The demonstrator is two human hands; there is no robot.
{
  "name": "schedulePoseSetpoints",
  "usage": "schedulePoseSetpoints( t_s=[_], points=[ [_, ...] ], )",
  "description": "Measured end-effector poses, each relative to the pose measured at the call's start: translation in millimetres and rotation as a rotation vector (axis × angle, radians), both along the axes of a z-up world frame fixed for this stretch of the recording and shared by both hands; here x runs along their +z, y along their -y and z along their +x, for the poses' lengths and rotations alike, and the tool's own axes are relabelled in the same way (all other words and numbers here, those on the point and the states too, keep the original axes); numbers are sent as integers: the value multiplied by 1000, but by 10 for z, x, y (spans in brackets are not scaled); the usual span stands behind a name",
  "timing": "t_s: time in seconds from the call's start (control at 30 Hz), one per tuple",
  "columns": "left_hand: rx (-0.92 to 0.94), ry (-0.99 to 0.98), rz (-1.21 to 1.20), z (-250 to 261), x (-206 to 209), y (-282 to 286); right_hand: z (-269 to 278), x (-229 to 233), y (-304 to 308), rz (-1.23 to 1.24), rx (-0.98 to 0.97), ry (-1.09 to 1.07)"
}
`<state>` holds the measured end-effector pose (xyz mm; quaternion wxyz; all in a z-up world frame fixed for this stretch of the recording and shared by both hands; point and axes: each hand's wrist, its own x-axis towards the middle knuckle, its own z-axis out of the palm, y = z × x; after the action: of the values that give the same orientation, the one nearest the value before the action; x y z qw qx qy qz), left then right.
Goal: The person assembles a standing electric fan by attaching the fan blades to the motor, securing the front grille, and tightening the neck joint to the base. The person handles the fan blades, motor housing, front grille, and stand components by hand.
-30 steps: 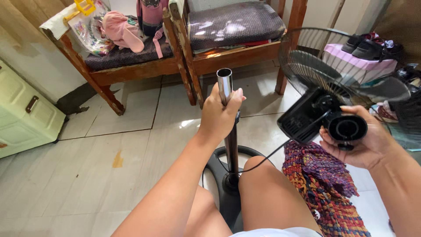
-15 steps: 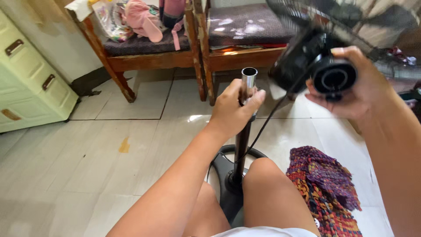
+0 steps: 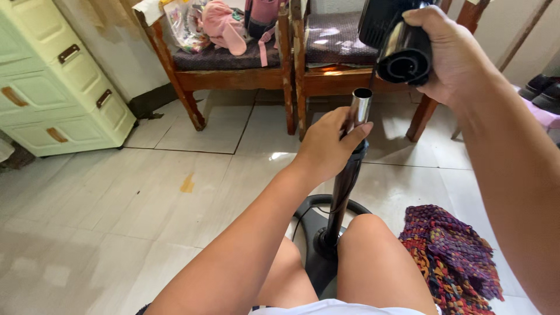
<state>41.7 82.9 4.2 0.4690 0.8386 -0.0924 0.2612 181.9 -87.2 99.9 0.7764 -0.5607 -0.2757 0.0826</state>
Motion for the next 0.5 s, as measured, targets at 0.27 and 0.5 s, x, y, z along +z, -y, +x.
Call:
schedulePoseSetpoints(
  t_s=[0.27,0.5],
  points=[
    [-36,-110,44,-33,167,-51,28,91,-283,35,13,138],
    [-13,56,-11,-8,204,5,35,94,-235,8,26,216]
  ],
)
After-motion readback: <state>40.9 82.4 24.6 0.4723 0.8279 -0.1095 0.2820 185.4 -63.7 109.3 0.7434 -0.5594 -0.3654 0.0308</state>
